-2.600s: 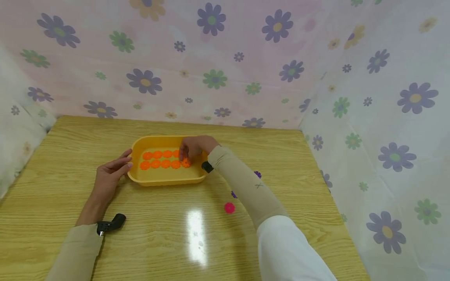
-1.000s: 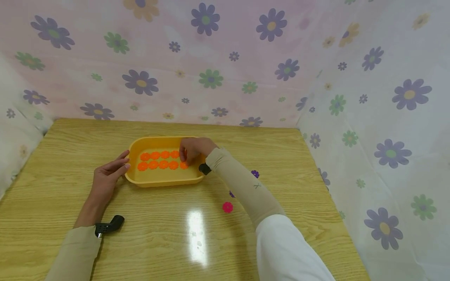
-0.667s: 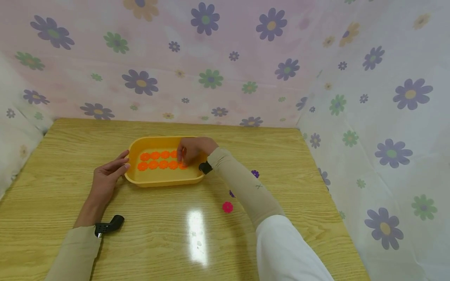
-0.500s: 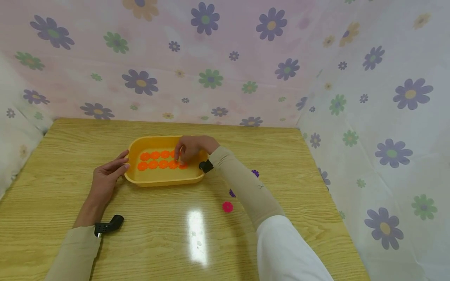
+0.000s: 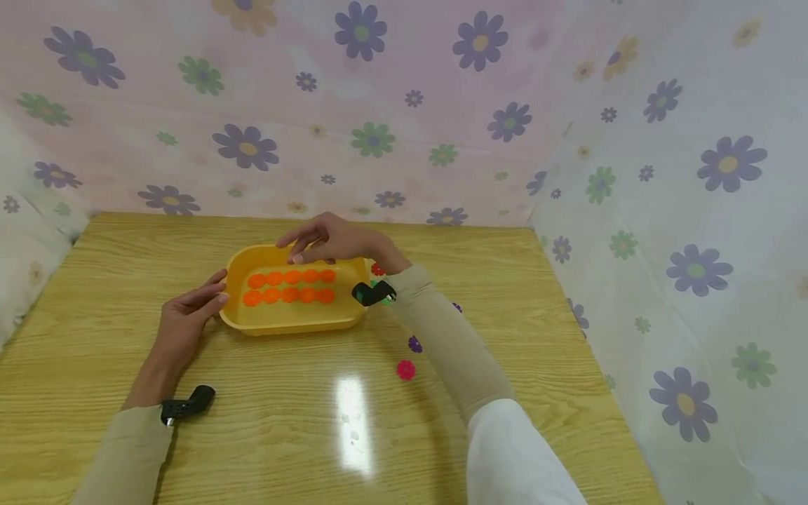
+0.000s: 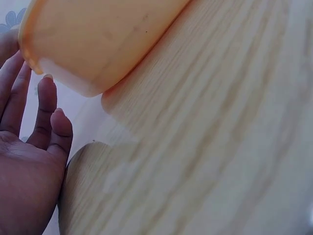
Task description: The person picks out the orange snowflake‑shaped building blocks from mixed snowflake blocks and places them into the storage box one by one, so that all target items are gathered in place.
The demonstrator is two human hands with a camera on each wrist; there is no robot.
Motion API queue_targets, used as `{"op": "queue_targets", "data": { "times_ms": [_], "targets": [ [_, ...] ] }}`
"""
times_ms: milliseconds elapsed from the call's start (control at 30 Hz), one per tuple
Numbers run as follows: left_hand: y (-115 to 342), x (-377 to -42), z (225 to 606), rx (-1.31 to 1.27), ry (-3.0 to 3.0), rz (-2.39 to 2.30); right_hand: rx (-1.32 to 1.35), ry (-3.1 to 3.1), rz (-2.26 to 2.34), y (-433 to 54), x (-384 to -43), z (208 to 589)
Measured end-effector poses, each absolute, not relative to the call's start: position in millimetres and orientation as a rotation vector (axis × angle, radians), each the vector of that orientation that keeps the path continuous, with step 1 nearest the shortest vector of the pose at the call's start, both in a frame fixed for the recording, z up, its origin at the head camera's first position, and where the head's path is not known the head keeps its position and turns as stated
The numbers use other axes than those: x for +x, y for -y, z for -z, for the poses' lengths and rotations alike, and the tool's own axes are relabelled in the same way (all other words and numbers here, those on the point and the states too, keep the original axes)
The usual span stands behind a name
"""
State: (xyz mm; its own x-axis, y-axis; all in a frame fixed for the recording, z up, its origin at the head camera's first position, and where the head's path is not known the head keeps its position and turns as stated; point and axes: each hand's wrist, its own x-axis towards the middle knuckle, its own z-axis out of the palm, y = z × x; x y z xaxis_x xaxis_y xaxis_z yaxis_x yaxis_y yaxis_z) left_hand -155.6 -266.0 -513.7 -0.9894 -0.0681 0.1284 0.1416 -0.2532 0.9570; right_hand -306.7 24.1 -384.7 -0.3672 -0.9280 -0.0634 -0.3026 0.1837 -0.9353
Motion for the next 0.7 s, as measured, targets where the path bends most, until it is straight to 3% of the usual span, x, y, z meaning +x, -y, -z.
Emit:
{"op": "queue_targets", "data": {
  "times_ms": [433,700],
  "targets": [
    [270.7,-156.8,503.2,-0.101,1.785,2.391,-1.348,-1.711,2.361,-74.5,-270.5,342.5],
    [283.7,-159.1,492.0,-0.216,1.670,2.312,-1.332,-1.780,2.600,-134.4,-261.9,353.1]
  ]
}}
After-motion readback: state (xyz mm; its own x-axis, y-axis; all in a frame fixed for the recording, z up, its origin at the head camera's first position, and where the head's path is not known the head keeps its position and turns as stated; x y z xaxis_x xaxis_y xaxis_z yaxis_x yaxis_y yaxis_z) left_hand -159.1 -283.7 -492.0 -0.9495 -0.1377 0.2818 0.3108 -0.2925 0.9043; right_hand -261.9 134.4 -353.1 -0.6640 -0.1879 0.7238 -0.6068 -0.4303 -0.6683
